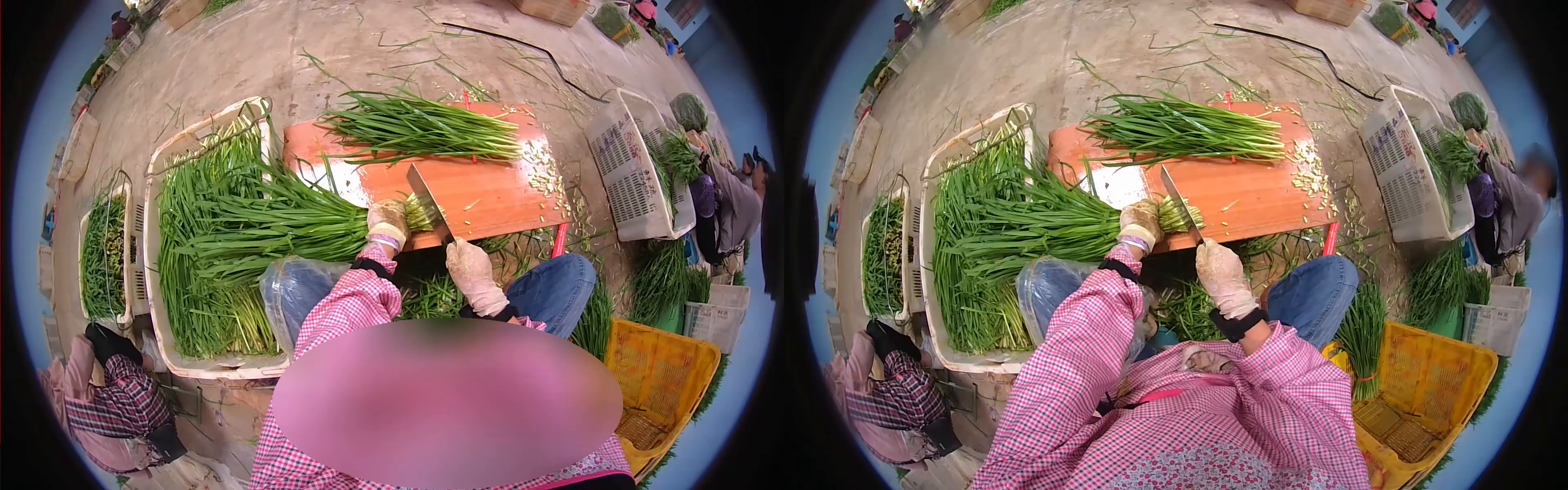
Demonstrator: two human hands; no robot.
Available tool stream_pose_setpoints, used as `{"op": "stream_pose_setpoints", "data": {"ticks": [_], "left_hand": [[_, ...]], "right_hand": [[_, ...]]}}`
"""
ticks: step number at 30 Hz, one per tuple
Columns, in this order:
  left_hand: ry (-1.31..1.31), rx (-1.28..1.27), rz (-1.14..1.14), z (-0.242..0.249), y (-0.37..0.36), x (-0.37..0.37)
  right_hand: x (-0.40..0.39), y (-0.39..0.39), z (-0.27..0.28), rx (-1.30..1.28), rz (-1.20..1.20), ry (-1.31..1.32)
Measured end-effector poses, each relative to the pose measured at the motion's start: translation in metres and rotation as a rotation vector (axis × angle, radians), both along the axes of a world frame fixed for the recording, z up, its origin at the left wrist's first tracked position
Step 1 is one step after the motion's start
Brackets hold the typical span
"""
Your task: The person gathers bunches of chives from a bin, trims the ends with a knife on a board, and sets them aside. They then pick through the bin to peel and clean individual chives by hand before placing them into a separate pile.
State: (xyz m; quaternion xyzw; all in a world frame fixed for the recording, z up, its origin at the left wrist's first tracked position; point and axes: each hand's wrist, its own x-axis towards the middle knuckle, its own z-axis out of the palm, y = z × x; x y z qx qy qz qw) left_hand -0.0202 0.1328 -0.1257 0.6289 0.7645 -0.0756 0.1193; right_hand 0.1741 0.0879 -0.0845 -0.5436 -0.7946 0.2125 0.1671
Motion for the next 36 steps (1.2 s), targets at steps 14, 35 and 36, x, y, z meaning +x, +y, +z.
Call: {"op": "stream_pose_setpoints", "data": {"ticks": [14,35,36], "left_hand": [[-0.067,-0.085,-0.03,0.003,0.001,-0.005],[-0.053,0.791,-0.269,0.119,-0.056,-0.04],[-0.054,0.937,-0.283,0.149,-0.069,-0.052]], "right_hand": [[-0.051,0.053,-0.017,-0.622,-0.108,-0.053],[0.059,0.069,-0.016,0.156,0.037,-0.122],[0.052,0.077,0.003,0.089,-0.023,-0.16]]}}
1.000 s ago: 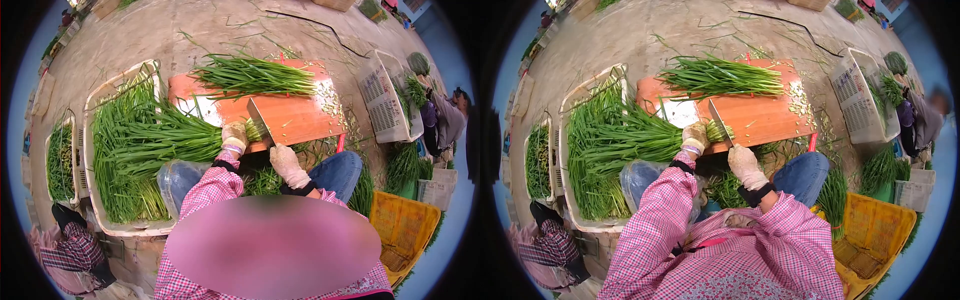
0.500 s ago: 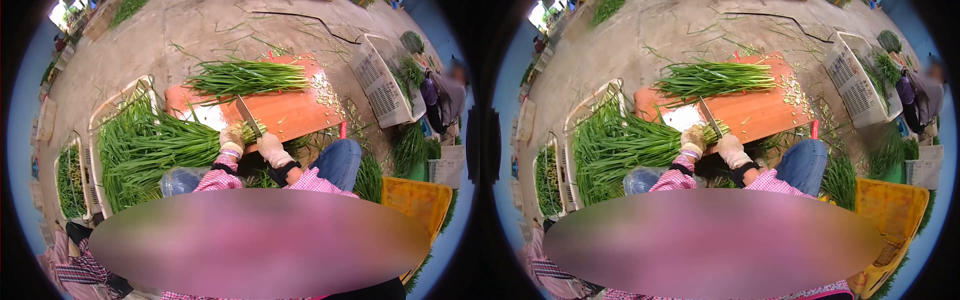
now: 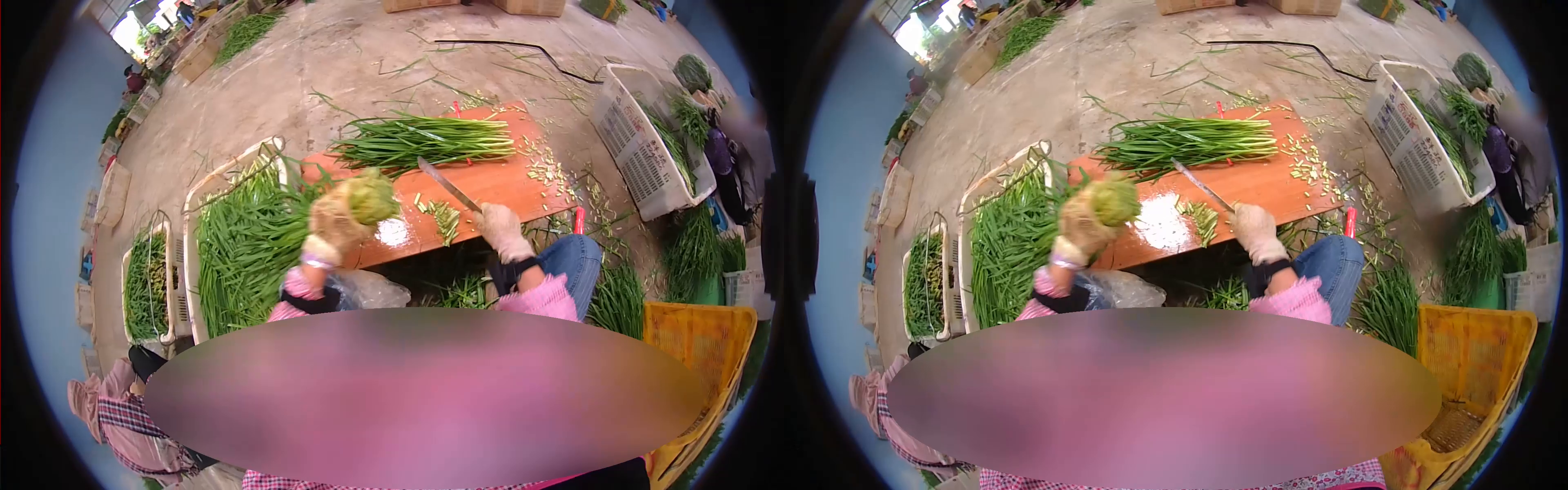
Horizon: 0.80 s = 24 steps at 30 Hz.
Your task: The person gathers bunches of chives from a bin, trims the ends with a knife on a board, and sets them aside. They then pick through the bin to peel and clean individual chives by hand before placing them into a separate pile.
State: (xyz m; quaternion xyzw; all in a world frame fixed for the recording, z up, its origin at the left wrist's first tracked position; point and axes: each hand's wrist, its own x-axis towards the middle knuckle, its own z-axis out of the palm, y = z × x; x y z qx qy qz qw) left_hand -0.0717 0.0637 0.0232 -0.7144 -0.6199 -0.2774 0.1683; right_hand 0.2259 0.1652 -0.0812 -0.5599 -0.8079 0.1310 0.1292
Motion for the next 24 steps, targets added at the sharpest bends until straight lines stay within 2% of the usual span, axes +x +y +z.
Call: {"op": "stream_pose_setpoints", "data": {"ticks": [1,2,3,4,5,7,8,10,11,13,14,16,17,18,19,20,21,23,24], "left_hand": [[-0.157,-0.015,-0.068,0.032,-0.012,-0.013],[-0.154,0.003,-0.091,0.058,-0.031,-0.036],[-0.324,-0.043,-0.08,0.099,-0.057,-0.038],[-0.38,-0.022,0.04,0.131,-0.088,-0.042],[-0.593,0.091,0.162,0.137,-0.119,-0.064],[-0.684,0.202,0.297,0.172,-0.2,-0.102],[-0.583,0.296,0.327,0.188,-0.241,-0.113],[-0.374,0.486,0.419,0.218,-0.324,-0.133],[-0.135,0.377,0.414,0.232,-0.391,-0.16],[-0.075,0.331,0.662,0.235,-0.435,-0.108],[-0.05,0.298,0.79,0.232,-0.454,-0.091],[0.223,-0.017,1.024,0.192,-0.497,-0.066],[0.376,-0.172,1.101,0.172,-0.518,-0.054],[0.309,-0.238,0.943,0.172,-0.482,-0.036],[0.027,-0.163,0.966,0.14,-0.487,-0.031],[0.17,-0.11,0.965,0.102,-0.502,-0.029],[0.251,-0.164,0.978,0.063,-0.515,-0.027],[0.225,-0.331,1.071,-0.013,-0.532,-0.011],[0.328,-0.345,1.048,-0.054,-0.535,-0.001]], "right_hand": [[0.0,0.019,-0.019,0.029,0.051,-0.063],[-0.002,0.031,-0.024,0.049,0.096,-0.179],[-0.003,0.042,-0.031,0.04,0.165,-0.192],[-0.003,0.051,-0.037,0.029,0.239,-0.208],[-0.006,0.056,-0.04,0.079,0.317,-0.28],[-0.009,0.063,-0.051,0.103,0.351,-0.21],[-0.013,0.066,-0.056,0.113,0.377,-0.174],[-0.02,0.062,-0.048,0.151,0.408,-0.27],[-0.016,0.059,-0.041,0.121,0.531,-0.268],[-0.015,0.044,-0.013,0.038,0.706,-0.343],[-0.018,0.033,0.004,-0.019,0.758,-0.427],[-0.015,0.021,0.025,-0.239,0.817,-0.41],[-0.016,0.014,0.032,-0.358,0.734,-0.298],[-0.014,0.009,0.032,-0.477,0.637,-0.191],[-0.009,0.014,0.022,-0.465,0.599,-0.117],[-0.004,0.018,0.012,-0.451,0.549,-0.043],[-0.003,0.016,0.007,-0.477,0.475,0.143],[-0.002,0.018,0.011,-0.495,0.341,0.174],[-0.001,0.019,0.012,-0.499,0.267,0.195]]}}
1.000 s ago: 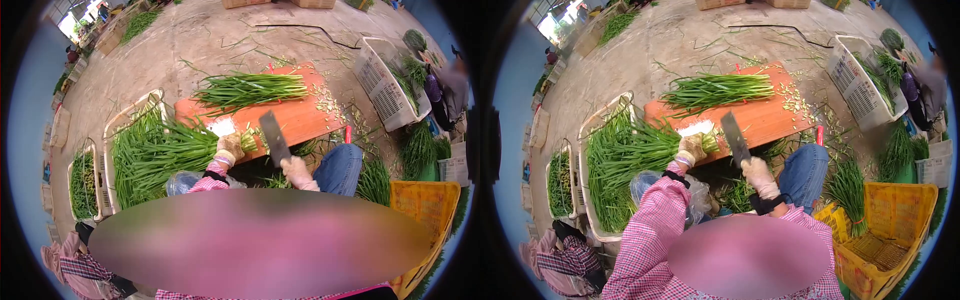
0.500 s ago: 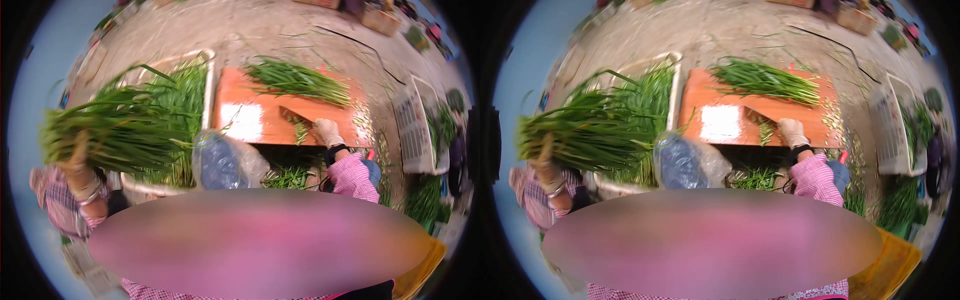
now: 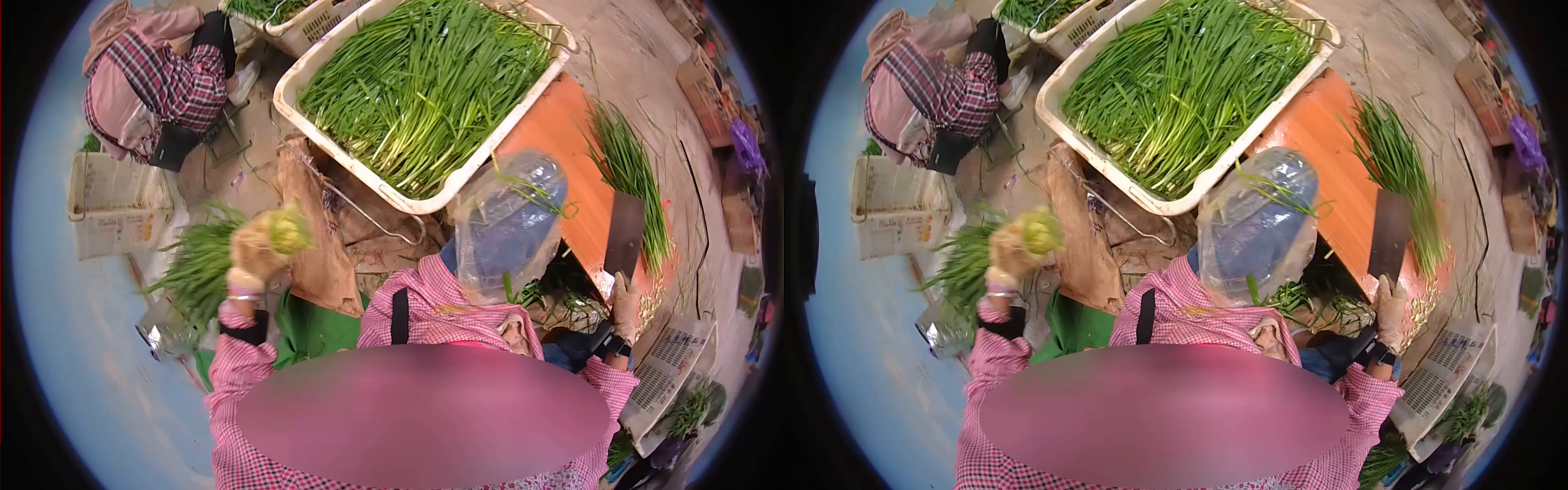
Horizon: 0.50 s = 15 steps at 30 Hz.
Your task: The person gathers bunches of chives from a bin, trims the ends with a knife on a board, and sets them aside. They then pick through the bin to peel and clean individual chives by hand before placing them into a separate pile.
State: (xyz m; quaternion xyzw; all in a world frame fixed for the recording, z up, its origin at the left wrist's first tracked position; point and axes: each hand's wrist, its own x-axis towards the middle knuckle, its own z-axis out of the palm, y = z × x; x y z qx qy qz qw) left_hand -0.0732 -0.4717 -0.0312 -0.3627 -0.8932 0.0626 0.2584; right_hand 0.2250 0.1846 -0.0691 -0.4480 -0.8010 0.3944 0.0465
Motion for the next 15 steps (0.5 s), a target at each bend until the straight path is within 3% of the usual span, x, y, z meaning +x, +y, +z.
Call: {"op": "stream_pose_setpoints", "data": {"ticks": [1,4,5,6,7,8,11,15], "left_hand": [[0.069,-0.064,-0.031,-0.052,-0.008,0.011],[-0.774,-0.133,0.113,-0.172,0.015,0.036],[-0.84,-0.304,0.233,-0.182,0.053,0.043],[-0.93,-0.184,0.153,-0.184,0.082,0.042],[-0.98,-0.151,-0.028,-0.233,0.098,0.042],[-1.209,-0.25,-0.019,-0.26,0.13,0.043],[-1.4,-0.561,0.234,-0.26,0.198,0.044],[-1.328,-0.449,0.24,-0.296,0.197,0.054]], "right_hand": [[0.003,0.003,-0.001,0.061,0.009,0.011],[-0.003,-0.006,0.005,0.054,-0.052,0.196],[-0.007,-0.013,0.01,0.037,-0.128,0.201],[-0.004,-0.014,0.01,0.047,-0.106,0.18],[-0.003,-0.011,0.01,0.064,-0.085,0.167],[-0.003,-0.009,0.01,0.083,-0.069,0.161],[0.002,-0.012,0.01,0.16,-0.056,0.182],[-0.017,-0.046,0.034,0.243,-0.097,0.206]]}}
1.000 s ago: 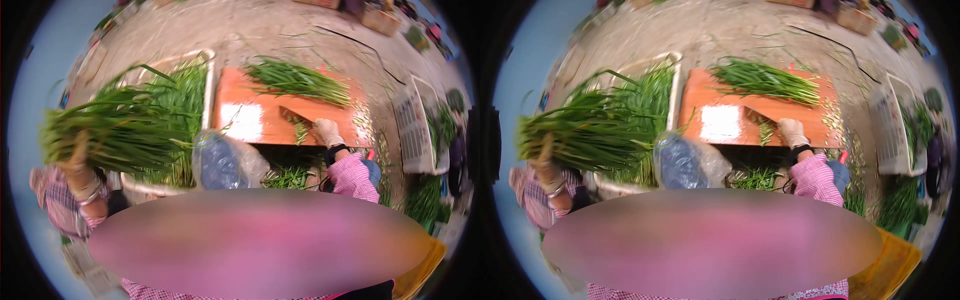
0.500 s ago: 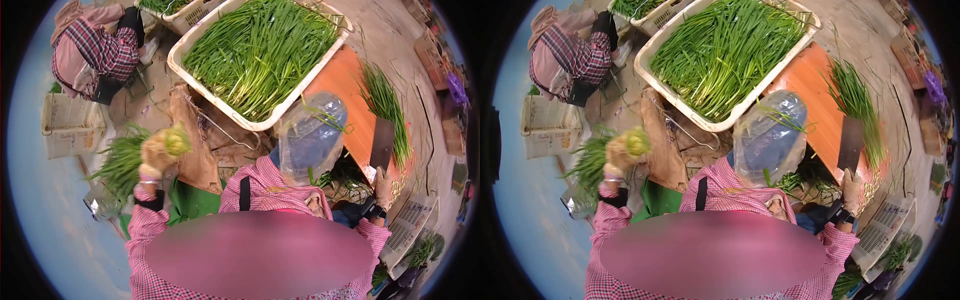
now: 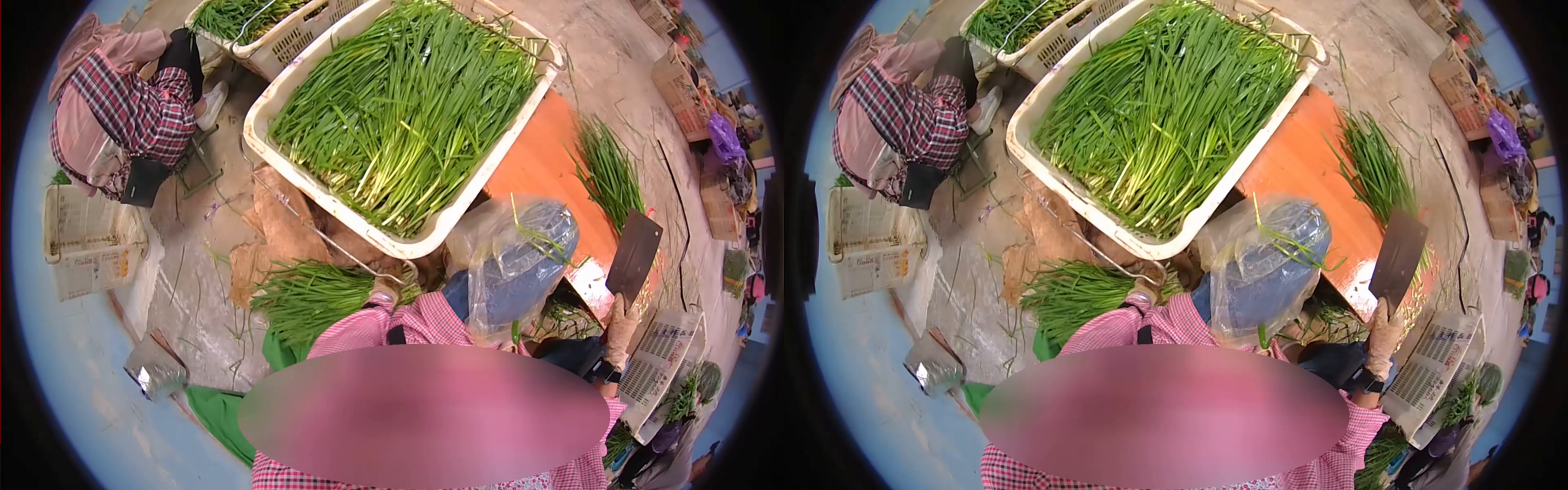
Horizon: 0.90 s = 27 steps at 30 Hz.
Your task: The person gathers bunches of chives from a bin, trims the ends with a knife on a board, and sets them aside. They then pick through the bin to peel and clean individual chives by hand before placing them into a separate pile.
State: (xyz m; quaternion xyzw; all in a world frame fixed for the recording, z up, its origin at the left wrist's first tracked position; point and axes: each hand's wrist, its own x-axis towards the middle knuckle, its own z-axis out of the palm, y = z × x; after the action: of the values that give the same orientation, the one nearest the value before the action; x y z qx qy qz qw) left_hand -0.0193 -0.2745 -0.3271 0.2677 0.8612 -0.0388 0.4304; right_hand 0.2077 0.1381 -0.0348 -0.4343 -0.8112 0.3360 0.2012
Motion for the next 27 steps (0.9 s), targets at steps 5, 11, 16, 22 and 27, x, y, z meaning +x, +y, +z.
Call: {"op": "stream_pose_setpoints", "data": {"ticks": [5,11,16,22,27], "left_hand": [[-0.213,-0.096,-0.137,0.096,-0.044,-0.047],[-1.02,0.787,0.547,0.309,-0.069,-0.11],[0.652,0.905,0.145,0.238,0.021,-0.179],[0.429,0.005,0.403,0.222,0.135,-0.194],[0.347,0.139,0.753,0.185,0.128,-0.209]], "right_hand": [[-0.027,-0.011,0.001,-0.024,-0.014,0.056],[-0.037,0.01,-0.039,-0.169,-0.108,0.031],[-0.05,0.014,-0.051,0.292,-0.14,-0.249],[-0.022,0.028,-0.087,0.251,-0.414,-0.114],[0.028,0.076,-0.122,0.339,-0.75,-0.439]]}}
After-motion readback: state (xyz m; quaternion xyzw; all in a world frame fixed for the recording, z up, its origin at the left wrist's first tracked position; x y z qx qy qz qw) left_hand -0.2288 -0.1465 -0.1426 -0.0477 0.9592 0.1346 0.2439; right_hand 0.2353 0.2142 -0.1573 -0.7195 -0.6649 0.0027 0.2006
